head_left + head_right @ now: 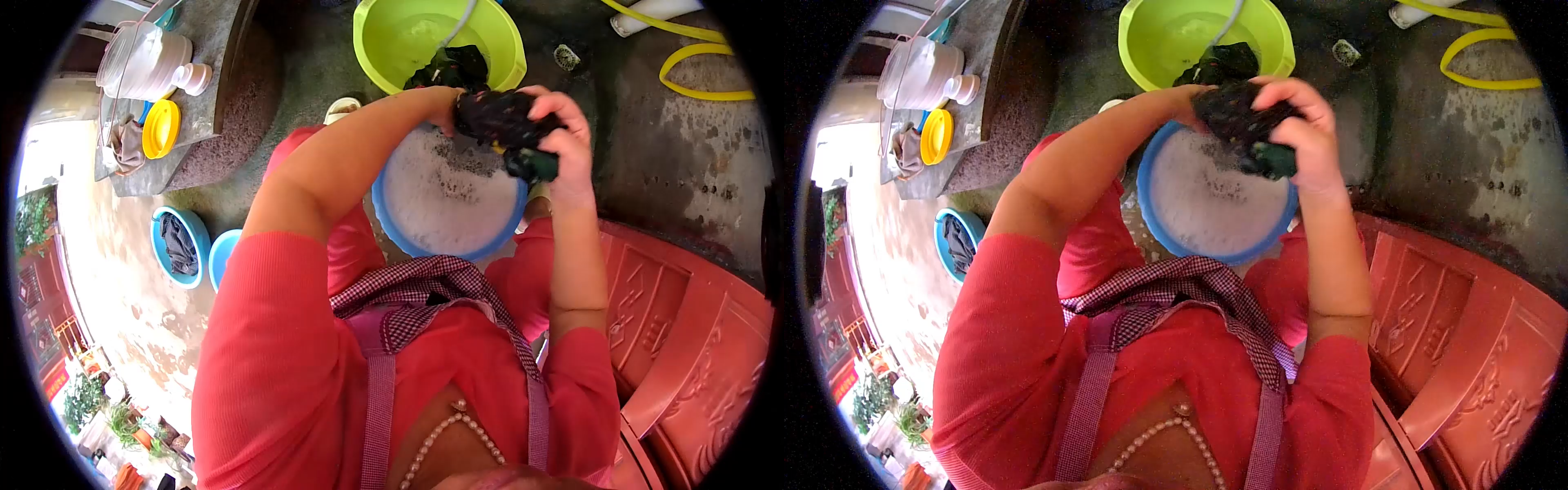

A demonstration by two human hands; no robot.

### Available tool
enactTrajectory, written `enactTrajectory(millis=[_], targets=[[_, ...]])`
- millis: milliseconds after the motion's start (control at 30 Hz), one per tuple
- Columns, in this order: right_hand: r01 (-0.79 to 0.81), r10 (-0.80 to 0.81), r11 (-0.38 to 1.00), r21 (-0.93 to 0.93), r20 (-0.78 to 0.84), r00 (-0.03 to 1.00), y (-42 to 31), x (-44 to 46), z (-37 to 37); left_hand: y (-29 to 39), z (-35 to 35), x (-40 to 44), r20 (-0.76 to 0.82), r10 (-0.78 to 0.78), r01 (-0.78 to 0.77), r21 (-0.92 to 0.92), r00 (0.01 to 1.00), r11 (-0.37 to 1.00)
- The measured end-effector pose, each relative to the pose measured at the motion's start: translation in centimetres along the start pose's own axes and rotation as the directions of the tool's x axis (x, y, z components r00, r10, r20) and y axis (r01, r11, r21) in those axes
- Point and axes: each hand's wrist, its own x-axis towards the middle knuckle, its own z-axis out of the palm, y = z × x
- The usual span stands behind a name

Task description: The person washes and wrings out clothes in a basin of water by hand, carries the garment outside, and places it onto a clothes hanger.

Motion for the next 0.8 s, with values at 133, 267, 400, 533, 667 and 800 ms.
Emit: enactTrajectory(millis=[133,267,400,533,667,800], targets=[[-0.031,0.026,0.999,-0.011,-0.322,0.946,-0.6,1.3,-3.9,2.9,-5.4,-4.2,-0.192,-0.232,0.263,0.155,0.953,0.952],[-0.03,-0.035,0.993,-0.118,-0.512,0.859,0.6,5.7,-8.0,0.5,-12.7,-4.3,-0.419,-0.472,0.328,-0.37,0.776,0.869],[0.199,-0.298,0.932,-0.302,-0.331,0.895,-2.7,14.9,-9.2,-1.2,-18.6,-2.4,-0.449,-0.422,-0.031,-0.712,0.788,0.701],[0.538,-0.587,0.8,-0.265,-0.166,0.792,-8.7,17.6,0.6,-1.3,-22.2,0.9,-0.782,-0.25,-0.509,-0.577,0.571,0.639],[0.508,-0.709,0.624,-0.593,-0.157,0.688,-4.3,19.2,-1.1,-2.3,-20.6,0.1,-0.92,-0.058,-0.351,-0.205,0.387,0.914],[0.258,-0.346,0.413,-0.873,0.112,0.931,12.2,18.4,-10.9,-15.0,-11.2,0.9,-0.454,-0.204,0.13,-0.189,0.867,0.973]])
